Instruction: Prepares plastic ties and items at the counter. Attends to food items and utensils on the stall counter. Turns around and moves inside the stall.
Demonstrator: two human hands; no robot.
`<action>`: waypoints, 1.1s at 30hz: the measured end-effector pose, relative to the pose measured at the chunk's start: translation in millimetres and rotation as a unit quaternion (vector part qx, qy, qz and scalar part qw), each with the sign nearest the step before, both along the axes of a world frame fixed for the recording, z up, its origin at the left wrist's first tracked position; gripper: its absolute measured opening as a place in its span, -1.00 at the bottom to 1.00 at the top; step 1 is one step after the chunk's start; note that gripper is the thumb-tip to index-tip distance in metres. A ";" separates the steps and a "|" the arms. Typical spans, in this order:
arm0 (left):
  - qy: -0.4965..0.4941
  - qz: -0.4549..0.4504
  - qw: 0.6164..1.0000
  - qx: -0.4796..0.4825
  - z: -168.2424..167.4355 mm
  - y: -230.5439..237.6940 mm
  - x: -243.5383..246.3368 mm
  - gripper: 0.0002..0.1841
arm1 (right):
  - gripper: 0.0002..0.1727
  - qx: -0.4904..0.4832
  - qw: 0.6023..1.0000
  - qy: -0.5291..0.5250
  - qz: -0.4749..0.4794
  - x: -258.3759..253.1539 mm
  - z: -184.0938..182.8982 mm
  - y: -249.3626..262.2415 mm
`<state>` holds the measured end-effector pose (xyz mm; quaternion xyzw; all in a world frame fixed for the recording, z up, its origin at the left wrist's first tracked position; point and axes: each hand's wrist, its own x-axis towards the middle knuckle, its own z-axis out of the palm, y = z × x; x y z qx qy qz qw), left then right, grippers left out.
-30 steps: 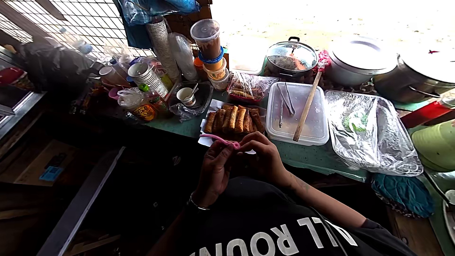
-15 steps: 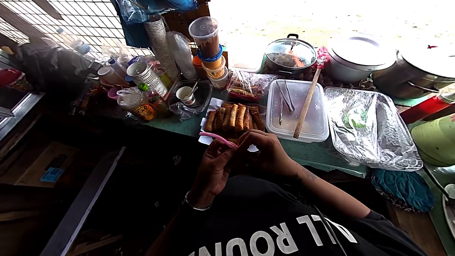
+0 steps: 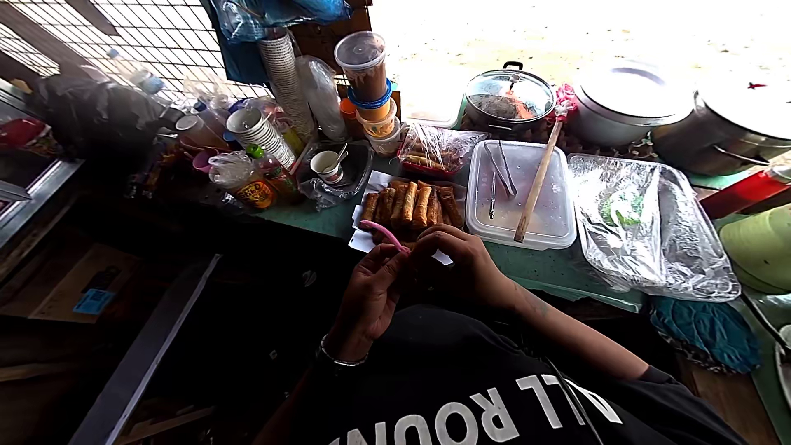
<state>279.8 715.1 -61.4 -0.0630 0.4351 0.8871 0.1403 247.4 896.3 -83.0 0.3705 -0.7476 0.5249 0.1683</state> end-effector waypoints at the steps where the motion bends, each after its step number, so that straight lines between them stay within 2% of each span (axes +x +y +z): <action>1: 0.007 -0.007 1.000 -0.009 0.1 -0.9 -0.3 -0.84 | -0.85 0.015 0.999 0.023 -0.021 0.4 0.3 -0.7; 5: 0.057 -0.025 0.995 -0.071 0.3 -5.7 -2.4 -0.84 | -0.83 0.079 0.993 0.066 -0.049 1.2 6.8 -1.1; 9: 0.172 -0.039 0.971 -0.162 -4.6 -15.2 -5.9 -0.86 | -0.80 0.122 0.991 0.038 -0.027 -0.2 18.4 -3.1; 10: 0.220 -0.034 0.952 -0.212 -7.0 -17.6 -6.8 -0.89 | -0.81 0.141 0.989 0.030 -0.026 -1.0 21.1 -4.2; 12: 0.310 -0.004 0.885 -0.348 -12.1 -20.7 -7.2 -0.91 | -0.82 0.196 0.980 0.018 -0.033 -2.7 27.1 -7.9; 13: 0.340 0.018 0.848 -0.406 -16.1 -20.6 -7.3 -0.88 | -0.82 0.222 0.974 0.014 -0.038 -4.1 29.8 -10.6; 14: 0.348 0.037 0.831 -0.432 -20.7 -19.7 -7.4 -0.86 | -0.83 0.239 0.970 0.001 -0.040 -6.0 31.8 -13.2; 15: 0.326 0.048 0.848 -0.414 -23.9 -18.4 -7.5 -0.88 | -0.83 0.233 0.972 -0.024 -0.035 -9.0 31.9 -15.3; 16: 0.272 0.050 0.893 -0.355 -23.8 -16.8 -7.3 -0.92 | -0.83 0.193 0.979 -0.057 -0.028 -12.4 29.5 -17.2; 17: 0.186 0.045 0.945 -0.266 -19.4 -15.4 -7.5 -0.94 | -0.85 0.128 0.988 -0.085 -0.018 -16.2 24.5 -19.3; 18: 0.087 0.044 0.981 -0.168 -11.9 -14.1 -8.6 -0.92 | -0.87 0.061 0.993 -0.102 -0.002 -18.8 19.3 -21.4; 19: 0.004 0.051 0.996 -0.080 -5.7 -13.3 -10.0 -0.90 | -0.86 0.016 0.995 -0.101 0.014 -19.2 13.7 -22.6; 20: -0.045 0.061 0.997 -0.017 -2.2 -12.6 -10.5 -0.89 | -0.84 -0.004 0.997 -0.079 0.026 -18.0 8.8 -23.2; 22: -0.060 0.072 0.995 0.032 -0.3 -12.2 -8.9 -0.89 | -0.81 0.016 1.000 -0.013 0.016 -14.3 3.1 -25.3; 25: -0.029 0.073 0.997 0.012 -0.3 -14.9 -5.3 -0.86 | -0.86 0.059 0.995 0.064 -0.050 -10.2 -0.1 -30.4; 29: -0.031 0.083 0.996 0.013 0.4 -18.1 -5.4 -0.87 | -0.86 0.080 0.985 0.127 -0.081 -13.8 -4.2 -32.8; 33: -0.045 0.097 0.994 0.022 1.7 -10.7 -5.2 -0.84 | -0.85 0.115 0.974 0.136 -0.138 -10.6 -10.0 -39.0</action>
